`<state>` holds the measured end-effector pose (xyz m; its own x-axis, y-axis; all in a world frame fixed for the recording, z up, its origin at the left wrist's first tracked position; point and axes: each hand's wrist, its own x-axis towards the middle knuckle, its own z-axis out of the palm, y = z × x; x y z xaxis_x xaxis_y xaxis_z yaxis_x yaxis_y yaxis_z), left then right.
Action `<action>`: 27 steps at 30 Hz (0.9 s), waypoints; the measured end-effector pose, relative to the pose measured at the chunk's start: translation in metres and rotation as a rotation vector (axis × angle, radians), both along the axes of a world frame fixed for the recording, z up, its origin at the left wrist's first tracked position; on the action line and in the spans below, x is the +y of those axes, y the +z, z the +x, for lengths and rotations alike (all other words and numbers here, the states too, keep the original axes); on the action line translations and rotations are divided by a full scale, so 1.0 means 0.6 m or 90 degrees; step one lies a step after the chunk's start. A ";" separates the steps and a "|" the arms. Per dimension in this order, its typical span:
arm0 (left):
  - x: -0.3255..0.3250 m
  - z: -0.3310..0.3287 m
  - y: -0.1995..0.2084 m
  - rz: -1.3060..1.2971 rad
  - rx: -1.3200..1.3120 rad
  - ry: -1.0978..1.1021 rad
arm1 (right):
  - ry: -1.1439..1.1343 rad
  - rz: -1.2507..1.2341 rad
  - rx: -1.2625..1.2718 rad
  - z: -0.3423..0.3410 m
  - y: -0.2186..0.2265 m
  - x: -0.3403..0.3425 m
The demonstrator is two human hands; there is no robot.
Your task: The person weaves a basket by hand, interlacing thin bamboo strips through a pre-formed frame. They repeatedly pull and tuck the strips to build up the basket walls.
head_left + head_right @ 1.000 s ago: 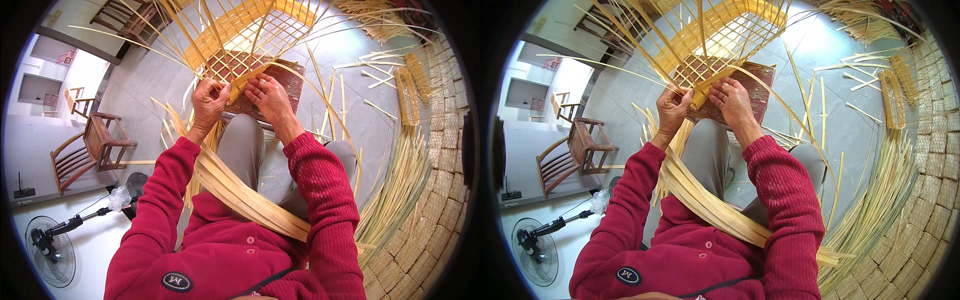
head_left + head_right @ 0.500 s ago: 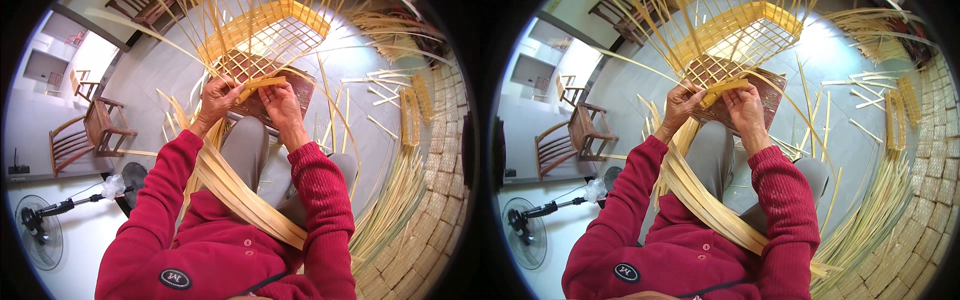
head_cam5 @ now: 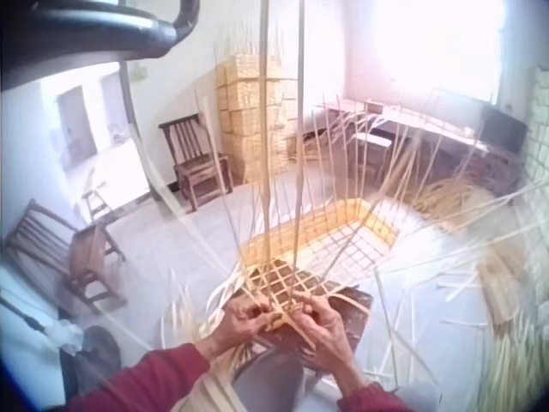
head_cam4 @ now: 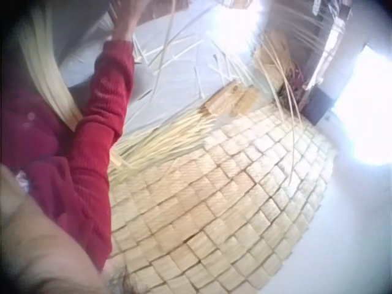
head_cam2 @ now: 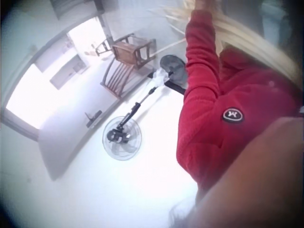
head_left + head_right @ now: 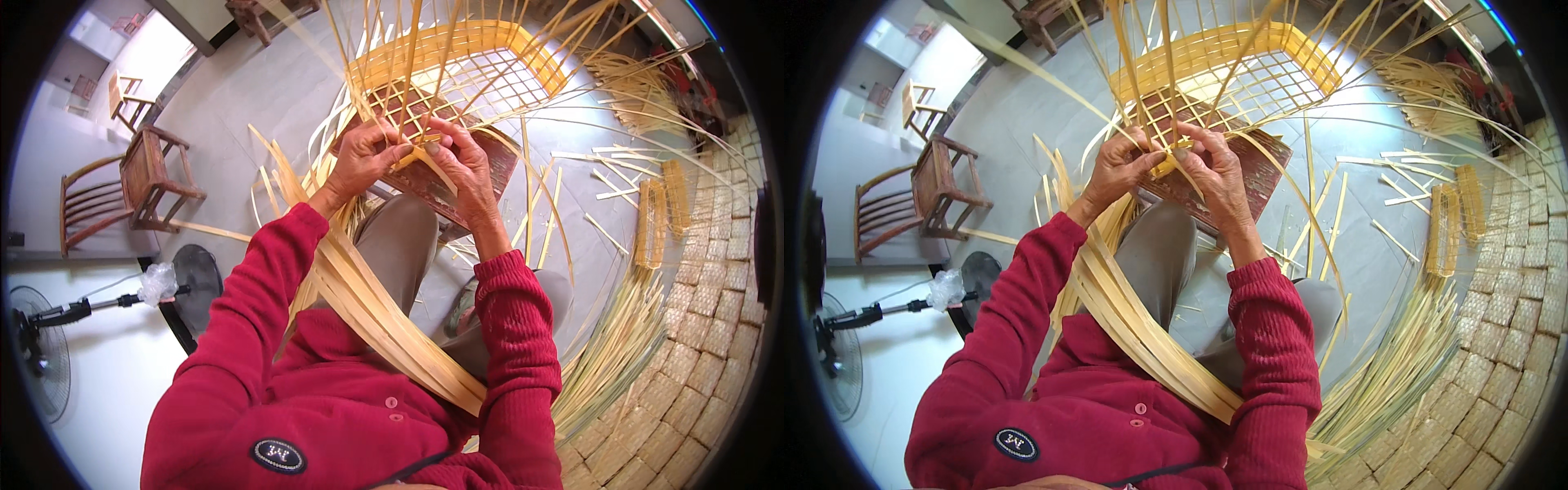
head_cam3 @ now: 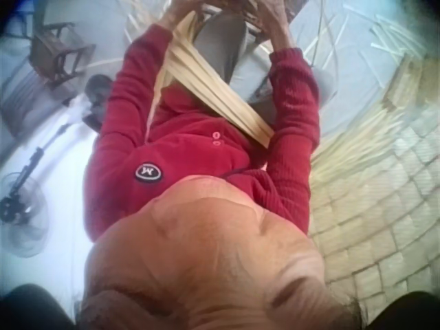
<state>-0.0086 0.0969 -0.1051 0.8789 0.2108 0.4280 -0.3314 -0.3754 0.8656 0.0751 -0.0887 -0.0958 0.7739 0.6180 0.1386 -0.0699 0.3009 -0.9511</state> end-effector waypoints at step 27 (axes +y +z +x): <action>-0.042 0.008 -0.005 0.087 -0.072 0.192 | -0.169 0.044 0.092 -0.005 -0.027 -0.001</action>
